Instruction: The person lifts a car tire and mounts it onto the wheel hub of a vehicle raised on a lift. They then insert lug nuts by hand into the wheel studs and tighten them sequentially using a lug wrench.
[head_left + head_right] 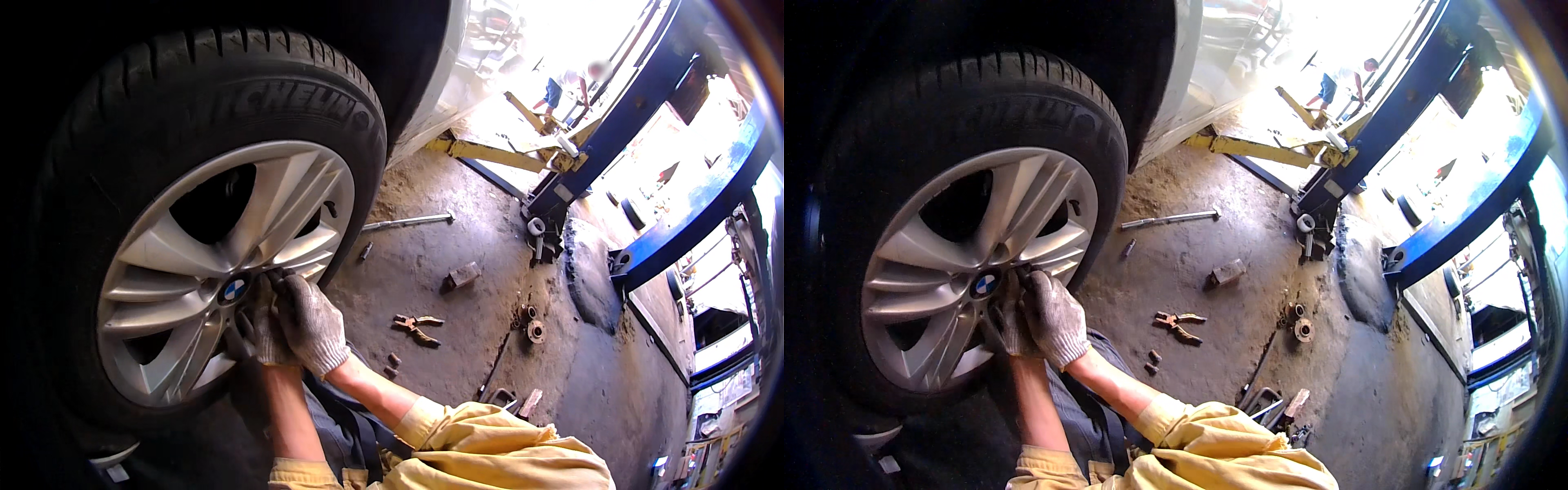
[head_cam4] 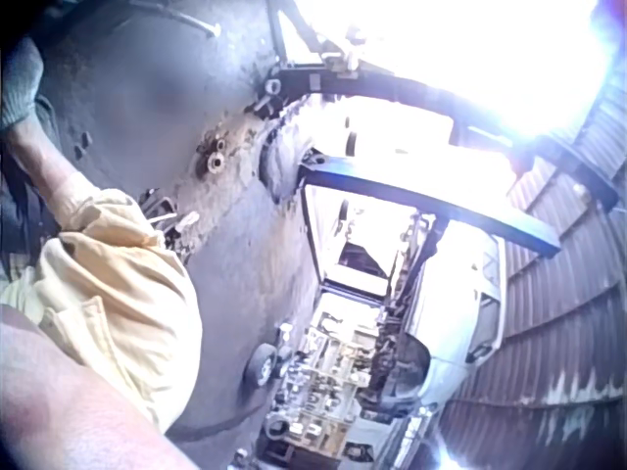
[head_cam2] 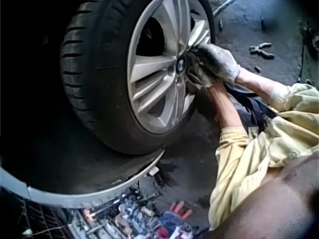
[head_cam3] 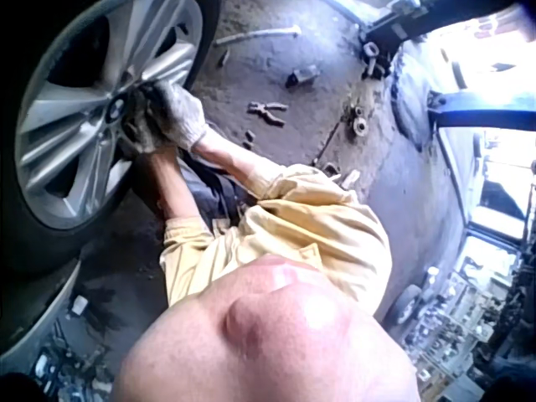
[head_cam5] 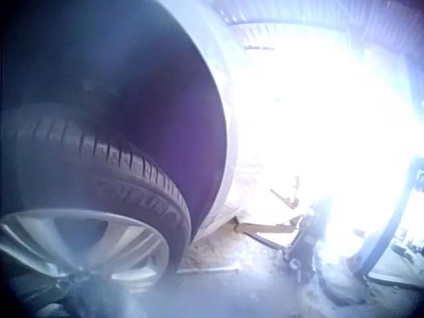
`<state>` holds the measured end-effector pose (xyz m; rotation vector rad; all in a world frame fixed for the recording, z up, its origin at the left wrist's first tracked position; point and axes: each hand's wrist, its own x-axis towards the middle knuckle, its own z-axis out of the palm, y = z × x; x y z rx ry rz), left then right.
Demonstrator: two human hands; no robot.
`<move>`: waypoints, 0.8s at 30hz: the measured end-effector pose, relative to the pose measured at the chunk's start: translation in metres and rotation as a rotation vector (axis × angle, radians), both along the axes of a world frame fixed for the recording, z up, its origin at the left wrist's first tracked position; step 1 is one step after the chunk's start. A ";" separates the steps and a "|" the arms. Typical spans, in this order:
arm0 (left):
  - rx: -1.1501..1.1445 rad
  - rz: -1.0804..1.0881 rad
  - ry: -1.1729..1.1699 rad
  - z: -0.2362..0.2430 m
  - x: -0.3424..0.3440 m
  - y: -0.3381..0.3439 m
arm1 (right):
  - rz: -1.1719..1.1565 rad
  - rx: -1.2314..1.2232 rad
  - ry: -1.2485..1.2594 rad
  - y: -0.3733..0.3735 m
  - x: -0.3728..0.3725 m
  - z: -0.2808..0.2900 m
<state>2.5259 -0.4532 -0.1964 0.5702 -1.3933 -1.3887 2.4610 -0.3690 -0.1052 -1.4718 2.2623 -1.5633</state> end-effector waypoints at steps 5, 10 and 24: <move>0.506 -0.367 0.448 0.029 0.006 0.001 | -0.062 -0.044 -0.320 -0.011 0.003 -0.020; 0.641 -0.425 0.493 0.042 0.004 -0.002 | 0.214 0.008 -0.820 -0.016 -0.008 -0.024; 0.653 -0.558 0.692 0.041 -0.001 0.011 | 0.037 -0.139 0.112 -0.011 0.003 -0.026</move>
